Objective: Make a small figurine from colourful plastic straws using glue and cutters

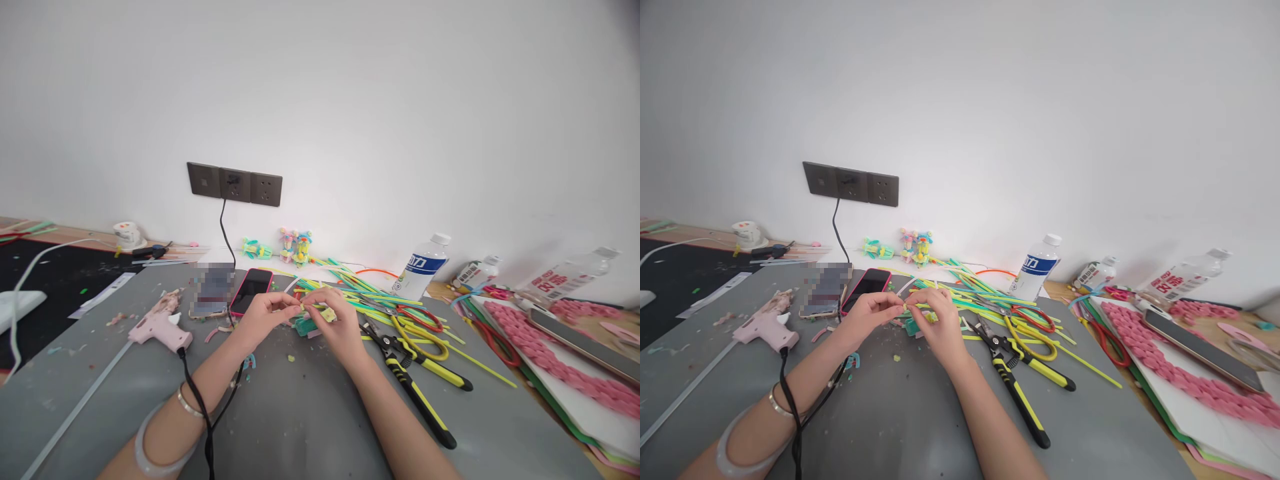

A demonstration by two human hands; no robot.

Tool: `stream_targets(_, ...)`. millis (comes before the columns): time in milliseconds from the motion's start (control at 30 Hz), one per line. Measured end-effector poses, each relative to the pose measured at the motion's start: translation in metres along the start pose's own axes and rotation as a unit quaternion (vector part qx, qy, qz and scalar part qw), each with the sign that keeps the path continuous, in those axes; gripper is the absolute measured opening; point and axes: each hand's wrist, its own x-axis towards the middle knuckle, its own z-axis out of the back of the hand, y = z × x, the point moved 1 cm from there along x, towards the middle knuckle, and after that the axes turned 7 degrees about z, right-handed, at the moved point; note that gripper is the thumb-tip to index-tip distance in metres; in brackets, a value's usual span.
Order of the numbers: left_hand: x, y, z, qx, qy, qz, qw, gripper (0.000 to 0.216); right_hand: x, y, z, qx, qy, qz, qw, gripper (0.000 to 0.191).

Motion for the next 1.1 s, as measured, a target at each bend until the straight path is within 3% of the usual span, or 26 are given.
stream_targets(467,-0.0032,-0.0038,-0.0023,0.029,0.028,-0.007,0.999,0.033,0.0006,0.0014,-0.0003,-0.04,0.015,0.05,0.998,0.012)
stream_targets(800,-0.0018,-0.0036,-0.002,0.009,0.022,-0.023,0.999,0.035,0.0024,0.0074,0.0002,0.026,0.015,-0.005,1.0,0.017)
stream_targets(1100,-0.0024,0.0002,0.0004,-0.006,0.006,-0.017,1.0,0.032,0.0026,0.0081,-0.0008,0.077,-0.001,-0.013,0.997,0.014)
